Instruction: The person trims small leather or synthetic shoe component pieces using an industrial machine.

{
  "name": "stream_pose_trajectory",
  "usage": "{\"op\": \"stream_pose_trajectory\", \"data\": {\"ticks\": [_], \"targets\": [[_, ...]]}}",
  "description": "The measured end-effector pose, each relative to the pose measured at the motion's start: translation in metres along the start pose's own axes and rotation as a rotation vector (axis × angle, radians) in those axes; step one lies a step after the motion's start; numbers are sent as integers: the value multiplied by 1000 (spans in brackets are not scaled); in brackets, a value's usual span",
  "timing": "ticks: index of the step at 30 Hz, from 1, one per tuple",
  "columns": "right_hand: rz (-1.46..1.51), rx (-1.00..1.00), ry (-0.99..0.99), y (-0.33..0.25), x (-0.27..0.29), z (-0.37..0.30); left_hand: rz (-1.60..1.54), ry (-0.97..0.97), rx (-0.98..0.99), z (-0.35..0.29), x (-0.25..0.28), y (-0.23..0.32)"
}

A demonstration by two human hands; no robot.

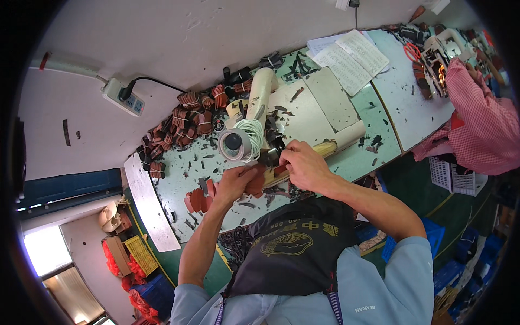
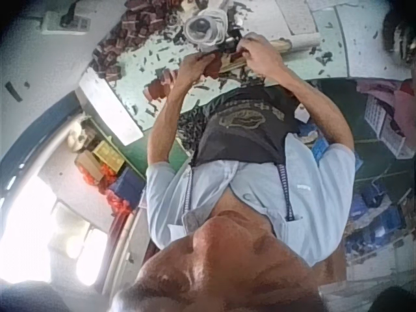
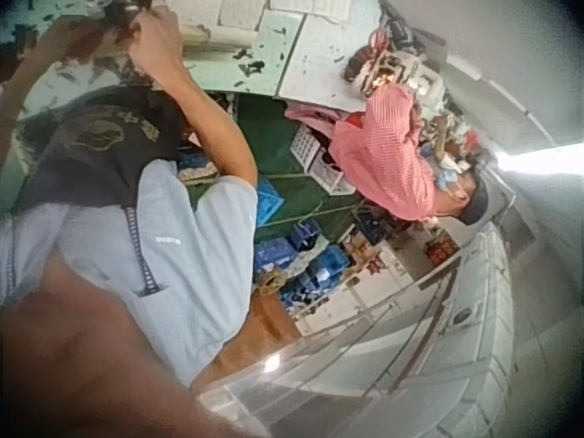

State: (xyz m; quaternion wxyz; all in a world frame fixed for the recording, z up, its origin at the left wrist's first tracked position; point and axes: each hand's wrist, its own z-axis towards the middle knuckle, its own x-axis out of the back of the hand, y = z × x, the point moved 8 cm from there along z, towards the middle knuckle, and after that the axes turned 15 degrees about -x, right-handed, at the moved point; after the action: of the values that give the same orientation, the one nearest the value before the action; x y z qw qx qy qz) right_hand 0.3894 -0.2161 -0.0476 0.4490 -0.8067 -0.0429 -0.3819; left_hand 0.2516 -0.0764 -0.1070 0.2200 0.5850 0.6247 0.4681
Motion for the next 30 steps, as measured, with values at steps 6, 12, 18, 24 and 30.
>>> {"op": "stream_pose_trajectory", "data": {"ticks": [6, 12, 18, 24, 30], "targets": [[-200, 8, 77, -16, -5, 5, -257, -41, -112, 8, -8, -7], [-81, -4, 56, 1, 4, 1, -50, 36, 4, 1, 5, -6], [-134, 58, 122, -18, -2, 3, -118, -64, -3, 6, -12, 10], [-6, -78, 69, 1, 13, -8, -164, 8, -62, -9, 10, -11], [-41, -59, 44, 13, 9, -3, -366, 225, -19, -10, 32, -2]]}}
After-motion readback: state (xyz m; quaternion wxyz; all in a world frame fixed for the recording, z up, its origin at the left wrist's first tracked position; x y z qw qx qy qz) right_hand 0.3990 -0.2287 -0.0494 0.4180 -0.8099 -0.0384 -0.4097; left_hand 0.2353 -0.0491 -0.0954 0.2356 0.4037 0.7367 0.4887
